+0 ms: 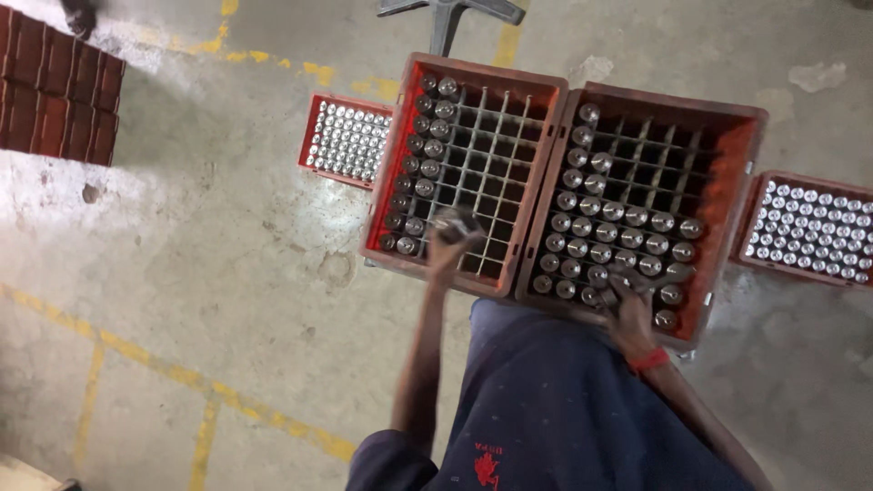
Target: The person transfers small cylindrical metal parts from a red crate into a brown crate with a grid insert. They use both hands to pick up and place the parts into the grid slots, then lift the filled crate and set it aside.
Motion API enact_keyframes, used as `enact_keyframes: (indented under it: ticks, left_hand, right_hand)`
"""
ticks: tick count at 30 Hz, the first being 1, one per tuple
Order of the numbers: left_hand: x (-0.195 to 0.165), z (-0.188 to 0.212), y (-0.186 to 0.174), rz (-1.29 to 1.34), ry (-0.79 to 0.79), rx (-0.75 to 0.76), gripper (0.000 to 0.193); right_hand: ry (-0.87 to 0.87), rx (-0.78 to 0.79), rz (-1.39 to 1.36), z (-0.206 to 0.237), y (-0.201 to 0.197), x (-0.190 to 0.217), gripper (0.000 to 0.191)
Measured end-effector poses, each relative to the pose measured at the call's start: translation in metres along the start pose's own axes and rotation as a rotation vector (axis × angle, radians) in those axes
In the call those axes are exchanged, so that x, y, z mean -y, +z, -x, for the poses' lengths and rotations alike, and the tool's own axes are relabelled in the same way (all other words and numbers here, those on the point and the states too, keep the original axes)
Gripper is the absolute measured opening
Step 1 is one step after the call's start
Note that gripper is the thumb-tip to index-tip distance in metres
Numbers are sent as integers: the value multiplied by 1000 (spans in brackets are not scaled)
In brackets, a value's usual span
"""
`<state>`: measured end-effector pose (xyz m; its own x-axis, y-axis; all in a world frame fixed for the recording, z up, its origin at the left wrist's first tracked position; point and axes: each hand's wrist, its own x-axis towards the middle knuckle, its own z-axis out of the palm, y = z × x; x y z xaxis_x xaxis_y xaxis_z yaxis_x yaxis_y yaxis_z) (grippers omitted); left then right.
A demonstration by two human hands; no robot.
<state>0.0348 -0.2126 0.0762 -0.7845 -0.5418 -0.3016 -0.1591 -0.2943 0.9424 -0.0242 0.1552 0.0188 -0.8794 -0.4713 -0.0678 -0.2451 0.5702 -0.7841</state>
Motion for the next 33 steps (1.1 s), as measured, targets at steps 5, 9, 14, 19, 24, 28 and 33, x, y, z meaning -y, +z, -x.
enact_keyframes:
  ticks: [5, 9, 14, 19, 24, 28, 33]
  left_hand:
    - [50, 63, 111, -578, 106, 191, 40]
    - [52, 99, 149, -768, 142, 428, 49]
    - [52, 96, 170, -782, 37, 606, 49]
    - [60, 82, 181, -611, -184, 863, 52]
    - [45, 21, 199, -898, 113, 786, 58]
    - [21, -64, 223, -1116, 176, 397, 48]
    - [-1, -119, 235, -1363, 1091, 137, 41]
  right_hand:
    - [-167, -103, 47, -25, -16, 42, 65]
    - [-93, -246, -336, -33, -30, 65, 47]
    - [210, -175, -1196, -22, -35, 65, 16]
    - [557, -163, -1200, -25, -46, 38, 16]
    - [42, -412, -670, -36, -85, -12, 35]
    - [554, -610, -1563, -41, -92, -38, 13]
    - [529, -523, -1506, -24, -78, -31, 12]
